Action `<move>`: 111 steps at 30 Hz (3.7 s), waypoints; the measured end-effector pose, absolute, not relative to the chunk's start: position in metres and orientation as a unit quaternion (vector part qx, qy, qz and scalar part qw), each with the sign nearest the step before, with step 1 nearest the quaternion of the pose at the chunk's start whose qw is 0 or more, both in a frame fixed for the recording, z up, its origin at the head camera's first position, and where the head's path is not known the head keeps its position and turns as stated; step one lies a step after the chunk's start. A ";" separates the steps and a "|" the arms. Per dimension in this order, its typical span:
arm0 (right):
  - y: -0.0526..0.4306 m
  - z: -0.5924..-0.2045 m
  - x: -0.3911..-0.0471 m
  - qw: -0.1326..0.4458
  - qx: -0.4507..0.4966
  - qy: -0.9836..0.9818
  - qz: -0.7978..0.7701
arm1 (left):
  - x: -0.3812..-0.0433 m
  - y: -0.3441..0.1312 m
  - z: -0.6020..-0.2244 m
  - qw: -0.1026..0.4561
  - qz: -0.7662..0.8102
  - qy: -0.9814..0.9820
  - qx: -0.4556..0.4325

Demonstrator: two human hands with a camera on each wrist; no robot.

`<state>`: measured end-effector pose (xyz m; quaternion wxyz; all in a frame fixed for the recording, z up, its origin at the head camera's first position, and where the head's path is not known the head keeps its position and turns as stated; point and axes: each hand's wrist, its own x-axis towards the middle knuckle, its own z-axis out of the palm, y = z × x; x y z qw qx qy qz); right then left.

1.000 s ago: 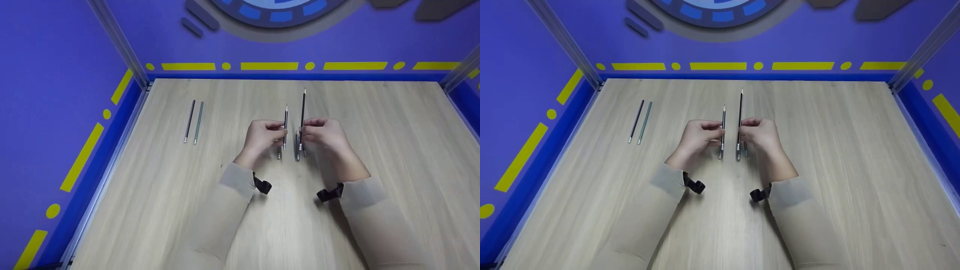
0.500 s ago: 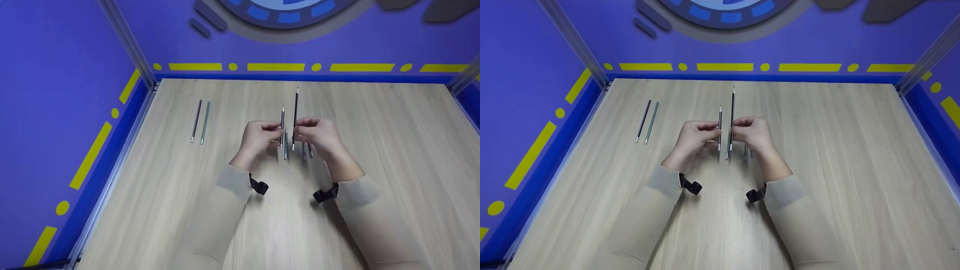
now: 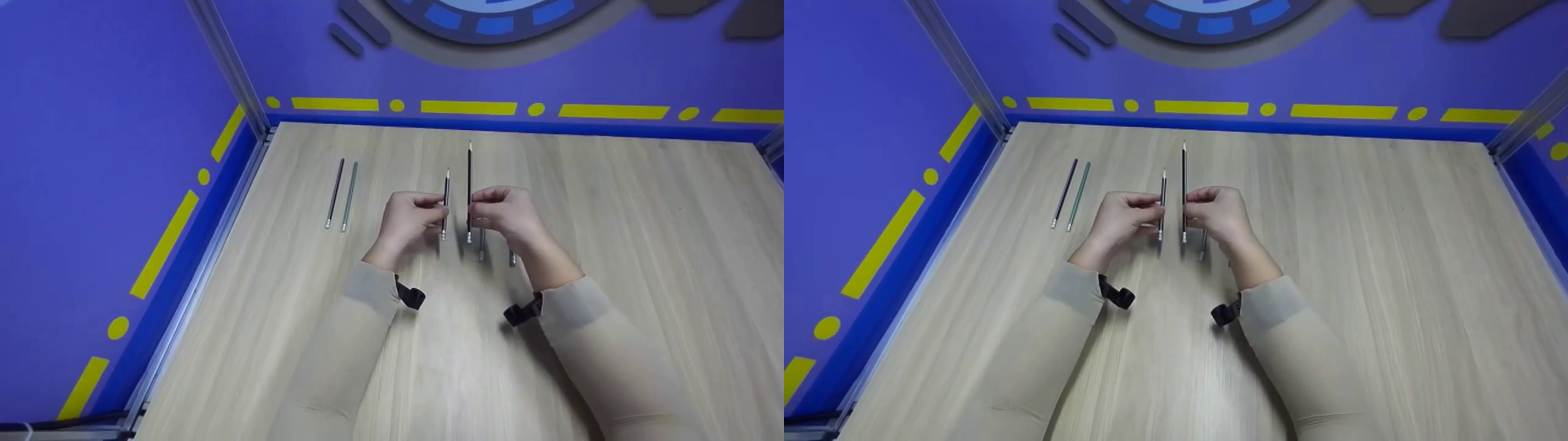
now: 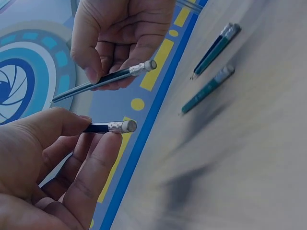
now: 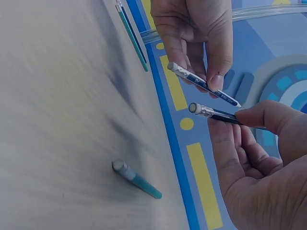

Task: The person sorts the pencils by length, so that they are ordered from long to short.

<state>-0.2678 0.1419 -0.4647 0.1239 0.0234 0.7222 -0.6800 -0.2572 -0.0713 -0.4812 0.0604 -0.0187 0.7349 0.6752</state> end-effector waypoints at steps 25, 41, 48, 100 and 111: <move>0.084 -0.471 -0.286 0.158 -0.004 0.733 -0.662 | -0.270 -0.135 -0.497 0.052 0.638 0.764 -0.082; 0.069 -0.473 -0.290 0.166 -0.005 0.739 -0.653 | -0.280 -0.151 -0.500 0.042 0.508 0.853 -0.115; 0.059 -0.474 -0.292 0.176 -0.007 0.736 -0.653 | -0.280 -0.153 -0.501 0.037 0.476 0.869 -0.128; -0.078 -0.489 -0.331 0.164 0.095 0.857 -0.480 | -0.259 -0.232 -0.485 -0.026 0.537 0.835 -0.120; -0.078 -0.488 -0.334 0.152 0.063 0.902 -0.400 | -0.257 -0.236 -0.486 -0.030 0.515 0.848 -0.122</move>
